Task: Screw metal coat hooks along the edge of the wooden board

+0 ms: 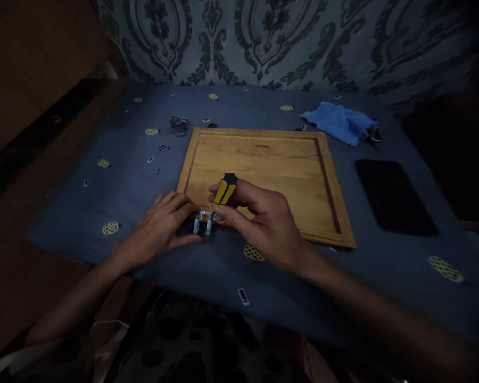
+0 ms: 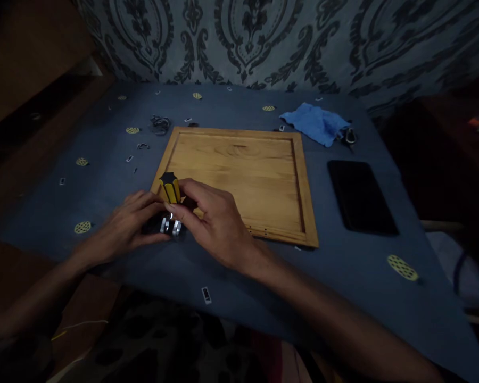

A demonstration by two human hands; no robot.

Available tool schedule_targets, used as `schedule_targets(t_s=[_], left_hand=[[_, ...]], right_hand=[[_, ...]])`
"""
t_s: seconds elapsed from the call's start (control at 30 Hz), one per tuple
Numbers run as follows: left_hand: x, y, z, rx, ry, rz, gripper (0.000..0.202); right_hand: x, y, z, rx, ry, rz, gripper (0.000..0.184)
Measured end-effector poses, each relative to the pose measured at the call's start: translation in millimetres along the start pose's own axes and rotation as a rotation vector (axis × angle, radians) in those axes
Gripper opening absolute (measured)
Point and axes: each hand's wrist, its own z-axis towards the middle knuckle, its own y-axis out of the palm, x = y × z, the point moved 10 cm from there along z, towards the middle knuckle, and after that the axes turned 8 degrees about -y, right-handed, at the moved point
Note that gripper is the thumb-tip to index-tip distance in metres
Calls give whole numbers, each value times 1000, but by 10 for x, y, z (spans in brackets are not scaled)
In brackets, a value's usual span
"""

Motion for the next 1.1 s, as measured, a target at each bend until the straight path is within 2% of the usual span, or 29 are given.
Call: schedule_targets(t_s=[0.3, 0.43, 0.53, 0.63, 0.77, 0.87, 1.1], left_hand=[[-5, 44, 23, -87, -34, -27, 33], [-24, 35, 25, -86, -34, -42, 36], [-54, 29, -11, -45, -41, -62, 45], [-77, 11, -71, 55, -49, -83, 56], [-95, 18, -126, 160, -60, -111, 54], [-114, 32, -128, 185, -71, -143, 53], [-154, 42, -143, 195, -81, -210, 53]], right_hand=[[-22, 6, 9, -14, -10, -3, 13], [-35, 9, 9, -6, -27, 14, 13], [-59, 14, -11, 6, -48, 9, 9], [-98, -1, -35, 30, -64, -32, 8], [-94, -74, -28, 125, -29, 43, 15], [-46, -74, 4, 157, 1, 106, 16], [78, 91, 51, 95, 32, 135, 13]])
